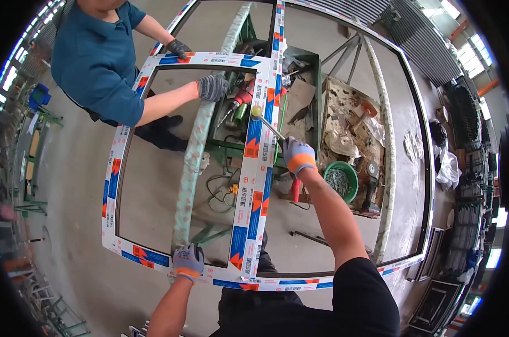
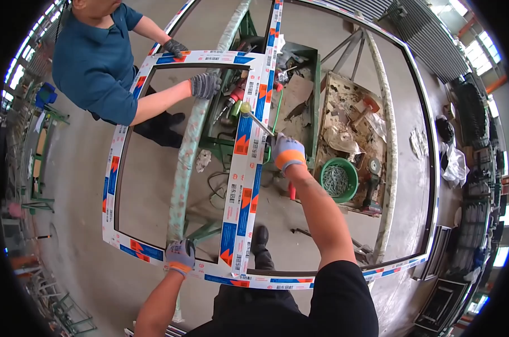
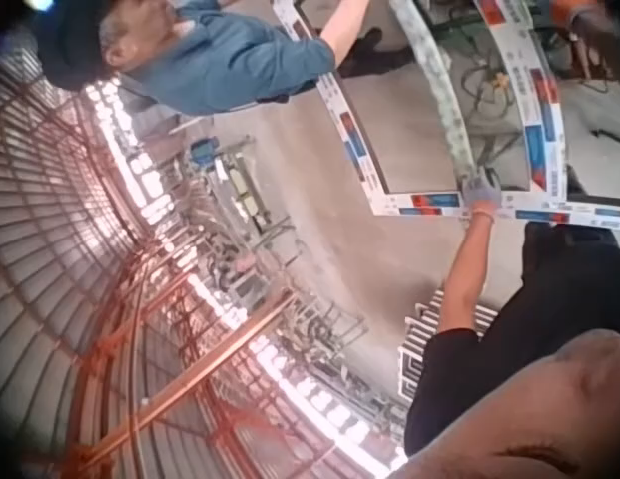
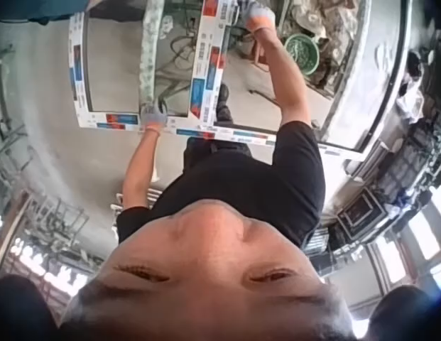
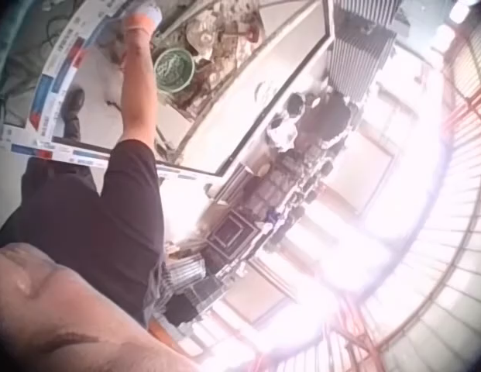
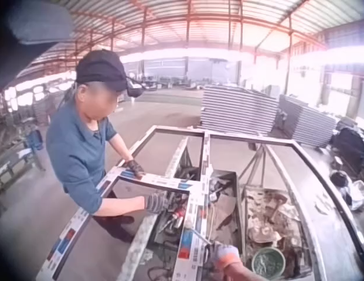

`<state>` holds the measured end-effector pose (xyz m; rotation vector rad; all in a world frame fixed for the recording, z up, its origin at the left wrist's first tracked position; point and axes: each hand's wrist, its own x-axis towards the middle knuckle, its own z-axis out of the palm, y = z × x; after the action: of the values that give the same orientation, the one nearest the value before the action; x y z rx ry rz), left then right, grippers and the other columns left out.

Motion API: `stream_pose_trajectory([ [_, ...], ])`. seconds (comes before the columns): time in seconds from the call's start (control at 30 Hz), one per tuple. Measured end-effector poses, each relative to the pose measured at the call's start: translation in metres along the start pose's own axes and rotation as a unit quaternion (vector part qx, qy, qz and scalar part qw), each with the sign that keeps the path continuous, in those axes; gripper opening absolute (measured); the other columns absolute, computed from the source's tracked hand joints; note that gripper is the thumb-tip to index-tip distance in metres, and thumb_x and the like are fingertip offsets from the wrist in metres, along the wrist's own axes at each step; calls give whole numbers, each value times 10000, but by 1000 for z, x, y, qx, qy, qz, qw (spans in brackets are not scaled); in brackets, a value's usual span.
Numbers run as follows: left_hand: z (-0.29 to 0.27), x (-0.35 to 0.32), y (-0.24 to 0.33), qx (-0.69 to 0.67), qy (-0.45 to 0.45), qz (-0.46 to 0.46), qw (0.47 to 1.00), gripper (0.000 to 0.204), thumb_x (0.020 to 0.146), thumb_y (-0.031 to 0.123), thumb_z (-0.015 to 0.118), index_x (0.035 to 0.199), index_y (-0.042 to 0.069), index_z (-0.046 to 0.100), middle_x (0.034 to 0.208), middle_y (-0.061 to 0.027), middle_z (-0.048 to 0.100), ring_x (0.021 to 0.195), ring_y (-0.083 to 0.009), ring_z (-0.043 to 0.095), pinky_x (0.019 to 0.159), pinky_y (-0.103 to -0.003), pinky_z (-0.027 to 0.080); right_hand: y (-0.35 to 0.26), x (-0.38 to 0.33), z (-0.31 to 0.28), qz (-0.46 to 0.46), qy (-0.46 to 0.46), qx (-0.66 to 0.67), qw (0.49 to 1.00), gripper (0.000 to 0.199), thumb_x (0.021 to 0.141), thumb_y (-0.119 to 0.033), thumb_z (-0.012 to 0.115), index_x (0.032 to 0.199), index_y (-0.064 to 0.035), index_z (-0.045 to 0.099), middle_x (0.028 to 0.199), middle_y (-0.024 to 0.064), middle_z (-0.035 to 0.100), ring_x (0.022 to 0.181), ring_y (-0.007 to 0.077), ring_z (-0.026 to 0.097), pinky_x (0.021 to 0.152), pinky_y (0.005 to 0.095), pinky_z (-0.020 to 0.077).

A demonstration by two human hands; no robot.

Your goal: Assembling and sealing metal frames for windows or doors.

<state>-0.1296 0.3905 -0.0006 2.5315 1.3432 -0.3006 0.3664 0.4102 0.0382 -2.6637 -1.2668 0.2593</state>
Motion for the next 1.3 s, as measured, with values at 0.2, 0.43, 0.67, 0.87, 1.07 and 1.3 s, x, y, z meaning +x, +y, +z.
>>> stream_pose_trajectory([
  [0.2, 15, -4, -6, 35, 52, 24, 998, 426, 855, 355, 568, 1146, 51, 633, 1046, -182, 647, 997, -355, 592, 974, -472, 404, 7, -26, 20, -21, 2, -9, 1000, 322, 980, -362, 450, 915, -76, 580, 807, 222, 676, 747, 403, 660, 680, 495, 517],
  [0.43, 2, 3, -10, 20, 18, 5, 1000, 431, 866, 364, 552, 1165, 62, 627, 1142, -176, 638, 1076, -340, 585, 974, -450, 407, -21, -154, -17, -150, 7, 174, 973, 170, 900, -183, 611, 856, -48, 516, 695, 207, 586, 647, 428, 589, 541, 490, 430],
  [0.67, -2, 2, -4, 27, 5, 0, 1000, 405, 898, 350, 523, 1171, 68, 626, 1103, -146, 668, 1056, -310, 612, 942, -423, 434, -29, -284, -5, -136, -110, 115, 978, 202, 899, -238, 621, 850, -54, 555, 720, 163, 607, 663, 378, 610, 577, 446, 470],
  [0.87, 1, 3, 1, 21, 38, 4, 999, 421, 926, 361, 481, 1183, 64, 632, 1053, -150, 695, 967, -308, 663, 867, -423, 485, -34, -355, -3, -189, -202, 9, 961, 317, 917, -385, 567, 911, -67, 575, 768, 163, 632, 694, 371, 630, 612, 461, 485],
  [1.07, -21, -2, 17, 17, 42, -29, 999, 425, 948, 376, 450, 1189, 79, 636, 1065, -167, 695, 966, -350, 665, 857, -451, 511, -42, -405, -1, -142, -256, 3, 956, 331, 949, -402, 506, 937, -74, 546, 806, 145, 670, 760, 343, 670, 640, 459, 515],
  [1.3, -1, 5, 8, 33, 66, -33, 997, 404, 963, 386, 451, 1171, 98, 644, 1070, -163, 692, 999, -338, 651, 890, -430, 493, 8, -404, -38, -80, -114, 87, 986, 310, 932, -380, 546, 934, -71, 570, 771, 168, 667, 737, 365, 657, 621, 462, 496],
])
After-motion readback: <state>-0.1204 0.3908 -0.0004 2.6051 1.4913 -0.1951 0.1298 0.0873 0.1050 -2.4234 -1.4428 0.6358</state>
